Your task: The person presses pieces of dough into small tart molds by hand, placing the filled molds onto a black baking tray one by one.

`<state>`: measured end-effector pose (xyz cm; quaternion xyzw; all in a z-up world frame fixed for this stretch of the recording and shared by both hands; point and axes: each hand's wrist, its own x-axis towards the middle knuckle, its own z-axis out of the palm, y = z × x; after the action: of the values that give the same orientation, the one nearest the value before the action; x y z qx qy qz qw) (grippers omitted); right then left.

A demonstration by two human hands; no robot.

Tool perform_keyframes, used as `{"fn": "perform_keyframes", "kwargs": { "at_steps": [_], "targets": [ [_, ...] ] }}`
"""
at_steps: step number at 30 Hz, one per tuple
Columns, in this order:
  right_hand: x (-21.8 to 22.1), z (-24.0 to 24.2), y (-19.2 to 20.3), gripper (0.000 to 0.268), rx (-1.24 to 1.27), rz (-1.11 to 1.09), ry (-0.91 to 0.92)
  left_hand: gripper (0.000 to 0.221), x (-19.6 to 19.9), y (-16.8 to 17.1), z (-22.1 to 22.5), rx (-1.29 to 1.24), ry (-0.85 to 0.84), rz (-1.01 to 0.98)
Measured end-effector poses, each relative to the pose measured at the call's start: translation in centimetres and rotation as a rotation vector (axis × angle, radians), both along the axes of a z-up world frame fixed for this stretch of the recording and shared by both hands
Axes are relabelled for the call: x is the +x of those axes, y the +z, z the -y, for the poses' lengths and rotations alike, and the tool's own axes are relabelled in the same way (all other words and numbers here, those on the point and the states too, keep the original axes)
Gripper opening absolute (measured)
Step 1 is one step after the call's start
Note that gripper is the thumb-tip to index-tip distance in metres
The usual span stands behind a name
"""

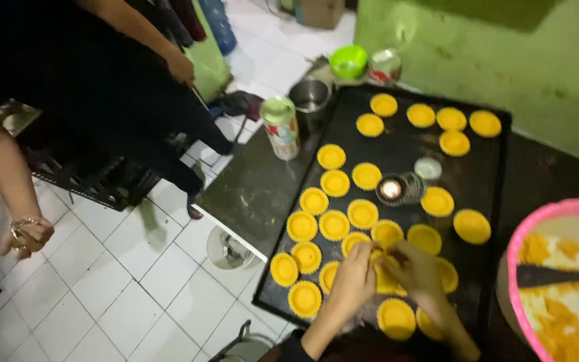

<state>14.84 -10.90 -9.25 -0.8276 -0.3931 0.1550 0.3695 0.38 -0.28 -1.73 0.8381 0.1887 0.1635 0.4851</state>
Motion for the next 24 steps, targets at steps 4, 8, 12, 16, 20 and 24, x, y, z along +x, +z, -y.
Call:
{"fn": "perform_keyframes", "kwargs": {
  "at_steps": [4,8,12,16,20,24],
  "targets": [
    [-1.1,0.1,2.3,0.029,0.023,-0.066,-0.092,0.044,0.2,-0.1,0.7,-0.01,0.076,0.024],
    [-1.2,-0.1,3.6,0.024,0.088,-0.167,-0.107,0.039,0.4,0.7,0.1,-0.066,0.137,0.068],
    [-1.2,0.4,3.5,0.028,0.135,-0.165,-0.109,0.042,0.5,3.3,0.3,-0.107,0.054,0.05],
    [-1.4,1.1,4.0,0.026,0.091,-0.086,-0.162,0.048,0.3,2.9,0.6,-0.095,0.017,0.05],
    [-0.4,0.3,3.1,0.027,0.137,-0.251,-0.156,0.04,0.9,2.9,-0.1,-0.138,0.018,0.019],
    [-1.4,0.9,5.5,0.025,0.065,-0.204,-0.135,0.036,0.7,1.9,0.6,-0.143,-0.039,-0.01]
  ]
}}
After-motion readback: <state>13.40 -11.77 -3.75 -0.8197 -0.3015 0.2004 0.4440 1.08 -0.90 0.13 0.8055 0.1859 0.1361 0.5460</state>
